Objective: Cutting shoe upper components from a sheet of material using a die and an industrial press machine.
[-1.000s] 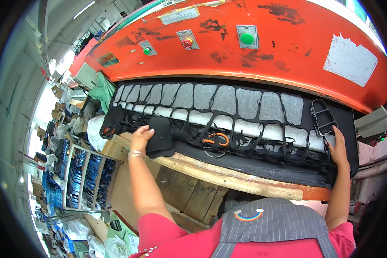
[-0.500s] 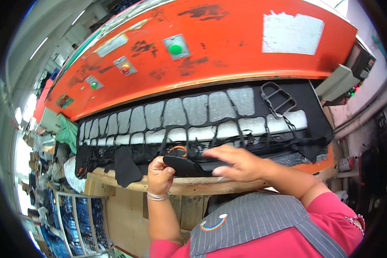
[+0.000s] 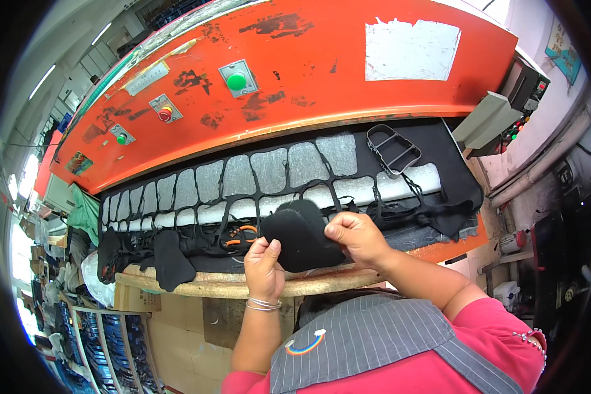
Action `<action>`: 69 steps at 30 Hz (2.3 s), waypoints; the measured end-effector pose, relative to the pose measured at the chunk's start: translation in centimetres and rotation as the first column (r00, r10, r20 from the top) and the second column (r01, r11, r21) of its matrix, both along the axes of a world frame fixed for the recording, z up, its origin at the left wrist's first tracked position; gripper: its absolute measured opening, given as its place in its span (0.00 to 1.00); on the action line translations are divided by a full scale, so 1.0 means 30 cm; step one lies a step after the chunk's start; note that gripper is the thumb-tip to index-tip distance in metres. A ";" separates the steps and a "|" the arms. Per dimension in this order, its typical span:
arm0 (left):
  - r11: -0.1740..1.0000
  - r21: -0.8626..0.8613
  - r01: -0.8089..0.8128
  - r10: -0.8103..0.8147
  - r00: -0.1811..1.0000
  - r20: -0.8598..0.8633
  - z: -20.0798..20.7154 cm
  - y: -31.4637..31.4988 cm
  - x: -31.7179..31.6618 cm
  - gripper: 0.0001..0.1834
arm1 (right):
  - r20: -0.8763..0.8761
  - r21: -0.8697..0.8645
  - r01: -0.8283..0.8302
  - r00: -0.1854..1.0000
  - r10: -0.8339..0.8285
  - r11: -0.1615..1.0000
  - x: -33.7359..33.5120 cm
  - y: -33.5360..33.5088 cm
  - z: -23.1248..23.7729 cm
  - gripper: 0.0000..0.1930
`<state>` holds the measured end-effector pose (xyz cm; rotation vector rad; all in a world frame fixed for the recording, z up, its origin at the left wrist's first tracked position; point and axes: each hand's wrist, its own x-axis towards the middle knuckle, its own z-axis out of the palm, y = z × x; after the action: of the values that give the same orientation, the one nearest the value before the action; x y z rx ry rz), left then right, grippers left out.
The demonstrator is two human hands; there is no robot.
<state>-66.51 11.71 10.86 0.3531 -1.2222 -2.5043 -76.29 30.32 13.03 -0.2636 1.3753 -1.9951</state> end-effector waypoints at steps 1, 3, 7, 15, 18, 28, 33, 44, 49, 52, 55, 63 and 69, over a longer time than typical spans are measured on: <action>0.999 0.045 -0.020 0.019 1.000 0.020 -0.007 0.003 0.000 0.11 | -0.003 0.000 -0.001 1.000 0.001 1.000 -0.001 0.002 -0.008 0.11; 0.998 0.040 -0.052 0.050 0.998 0.039 -0.007 0.001 0.003 0.08 | -0.012 -0.097 0.217 0.976 -0.220 0.971 -0.016 -0.002 -0.047 0.11; 0.960 -0.124 -0.253 0.262 0.963 0.062 -0.018 -0.004 0.015 0.04 | -0.730 0.046 0.454 0.624 -0.280 0.890 0.006 0.010 0.002 0.09; 0.992 0.121 -0.036 0.040 0.999 -0.031 -0.038 0.112 0.046 0.12 | -0.975 0.218 0.371 0.051 0.215 0.903 0.121 -0.122 -0.015 0.04; 0.968 0.251 -0.024 0.028 1.000 -0.012 -0.038 0.110 0.067 0.15 | -0.978 0.205 0.284 0.108 0.181 0.937 0.126 -0.138 -0.013 0.06; 0.977 -0.025 -0.212 0.213 0.968 0.132 0.033 -0.092 0.155 0.10 | -0.851 0.500 0.531 0.155 0.502 0.684 -0.323 0.213 0.059 0.29; 0.875 -0.332 -0.353 0.428 0.885 0.185 0.042 -0.488 0.219 0.12 | -0.605 0.782 0.502 0.472 0.641 0.369 -0.554 0.615 -0.073 0.47; 0.186 -0.980 0.069 0.663 0.727 0.177 -0.023 -0.915 0.174 0.20 | -0.801 0.589 0.376 0.392 0.453 0.716 -0.715 0.537 -0.232 0.10; 0.253 -0.961 0.114 0.320 0.927 0.194 -0.038 -0.518 -0.239 0.16 | -0.808 0.467 0.560 0.585 0.072 0.685 -0.697 0.422 -0.200 0.14; 0.291 -0.946 0.143 0.079 0.982 0.173 -0.081 -0.219 -0.443 0.15 | -0.881 0.349 0.667 0.472 -0.012 0.658 -0.663 0.342 -0.271 0.16; 0.229 -0.953 0.199 -0.150 0.974 0.168 -0.087 0.049 -0.562 0.12 | -0.894 0.376 0.715 0.448 0.026 0.589 -0.597 0.280 -0.288 0.16; -0.036 -0.988 0.153 -0.179 0.971 0.157 -0.263 0.251 -0.650 0.10 | -0.867 0.491 0.610 0.412 0.280 0.622 -0.656 0.374 -0.353 0.18; -0.069 -0.994 0.085 -0.186 0.978 0.096 -0.258 0.251 -0.643 0.09 | -0.829 0.478 0.571 0.545 0.127 0.668 -0.668 0.375 -0.343 0.17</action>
<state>-85.82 19.24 3.12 -0.3165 -2.7184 -0.8987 -96.34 41.57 2.76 -0.7215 2.8469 -1.3116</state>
